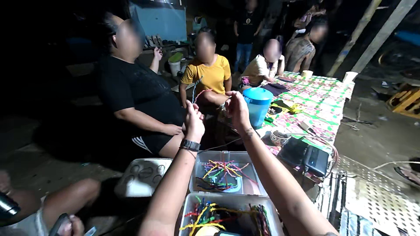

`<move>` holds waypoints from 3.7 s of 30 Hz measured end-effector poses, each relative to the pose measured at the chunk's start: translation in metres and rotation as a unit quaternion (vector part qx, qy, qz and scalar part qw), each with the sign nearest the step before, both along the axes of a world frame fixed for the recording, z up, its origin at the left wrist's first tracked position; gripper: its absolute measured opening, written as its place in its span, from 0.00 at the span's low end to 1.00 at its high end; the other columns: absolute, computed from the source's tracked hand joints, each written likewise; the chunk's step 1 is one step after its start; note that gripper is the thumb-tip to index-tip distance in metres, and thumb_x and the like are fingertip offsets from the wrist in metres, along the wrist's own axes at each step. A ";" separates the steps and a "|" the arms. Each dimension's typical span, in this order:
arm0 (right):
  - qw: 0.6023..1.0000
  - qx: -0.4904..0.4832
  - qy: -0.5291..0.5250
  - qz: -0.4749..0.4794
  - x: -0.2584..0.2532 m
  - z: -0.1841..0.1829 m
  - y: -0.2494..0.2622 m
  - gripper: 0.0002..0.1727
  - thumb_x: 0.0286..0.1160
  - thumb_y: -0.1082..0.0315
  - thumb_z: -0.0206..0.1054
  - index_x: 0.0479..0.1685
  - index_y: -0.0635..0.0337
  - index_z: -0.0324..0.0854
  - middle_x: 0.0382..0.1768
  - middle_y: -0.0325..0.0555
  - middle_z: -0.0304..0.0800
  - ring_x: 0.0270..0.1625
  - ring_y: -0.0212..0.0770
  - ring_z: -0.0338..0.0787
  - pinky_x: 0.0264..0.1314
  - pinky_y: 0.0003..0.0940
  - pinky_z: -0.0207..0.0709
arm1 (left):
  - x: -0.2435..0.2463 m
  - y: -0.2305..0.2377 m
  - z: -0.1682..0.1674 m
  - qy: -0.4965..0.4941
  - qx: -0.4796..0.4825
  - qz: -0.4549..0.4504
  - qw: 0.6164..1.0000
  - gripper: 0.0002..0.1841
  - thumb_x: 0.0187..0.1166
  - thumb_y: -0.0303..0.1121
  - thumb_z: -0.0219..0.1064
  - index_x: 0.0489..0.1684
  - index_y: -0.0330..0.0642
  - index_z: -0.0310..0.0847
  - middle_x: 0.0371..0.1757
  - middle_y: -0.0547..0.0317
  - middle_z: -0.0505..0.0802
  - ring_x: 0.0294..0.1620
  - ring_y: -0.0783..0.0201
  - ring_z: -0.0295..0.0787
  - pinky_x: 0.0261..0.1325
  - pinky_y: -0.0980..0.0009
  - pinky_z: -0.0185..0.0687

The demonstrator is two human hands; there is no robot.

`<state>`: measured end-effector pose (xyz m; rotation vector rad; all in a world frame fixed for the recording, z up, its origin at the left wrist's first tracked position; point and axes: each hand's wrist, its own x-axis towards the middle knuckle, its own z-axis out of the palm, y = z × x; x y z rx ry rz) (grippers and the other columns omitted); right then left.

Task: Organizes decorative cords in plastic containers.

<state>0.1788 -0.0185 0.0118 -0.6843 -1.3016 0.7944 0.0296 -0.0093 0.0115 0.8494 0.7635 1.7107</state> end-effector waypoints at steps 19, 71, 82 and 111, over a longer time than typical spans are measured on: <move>0.996 -0.016 0.020 0.082 -0.103 0.050 0.099 0.20 0.95 0.60 0.38 0.63 0.61 0.72 0.21 0.31 0.78 0.16 0.23 0.71 0.19 0.19 0.67 | -0.092 0.064 0.045 0.090 -0.013 0.148 0.985 0.30 0.92 0.59 0.40 0.34 0.48 0.79 0.22 0.70 0.73 0.17 0.75 0.62 0.24 0.79 0.61; 0.991 -0.105 -0.008 0.084 -0.102 -0.033 0.141 0.20 0.94 0.58 0.45 0.63 0.60 0.78 0.26 0.35 0.77 0.20 0.27 0.71 0.26 0.25 0.71 | -0.200 0.124 -0.052 0.274 -0.033 0.219 0.936 0.26 0.86 0.59 0.57 0.66 0.48 0.84 0.44 0.60 0.86 0.36 0.69 0.73 0.42 0.66 0.71; 0.984 -0.063 0.037 0.160 -0.175 0.044 0.130 0.23 0.95 0.57 0.39 0.63 0.59 0.78 0.22 0.30 0.74 0.16 0.24 0.68 0.18 0.20 0.65 | -0.187 0.074 0.038 0.144 0.113 0.308 0.934 0.12 0.88 0.38 0.61 0.49 0.40 0.87 0.28 0.73 0.82 0.19 0.82 0.62 0.25 0.82 0.59; 0.979 -0.052 0.013 0.196 -0.205 0.071 0.074 0.23 0.96 0.57 0.43 0.78 0.59 0.68 0.28 0.35 0.77 0.19 0.26 0.70 0.22 0.22 0.67 | -0.184 0.005 0.075 0.145 0.089 0.287 0.943 0.12 0.88 0.42 0.62 0.53 0.47 0.87 0.18 0.70 0.72 0.10 0.76 0.60 0.11 0.79 0.63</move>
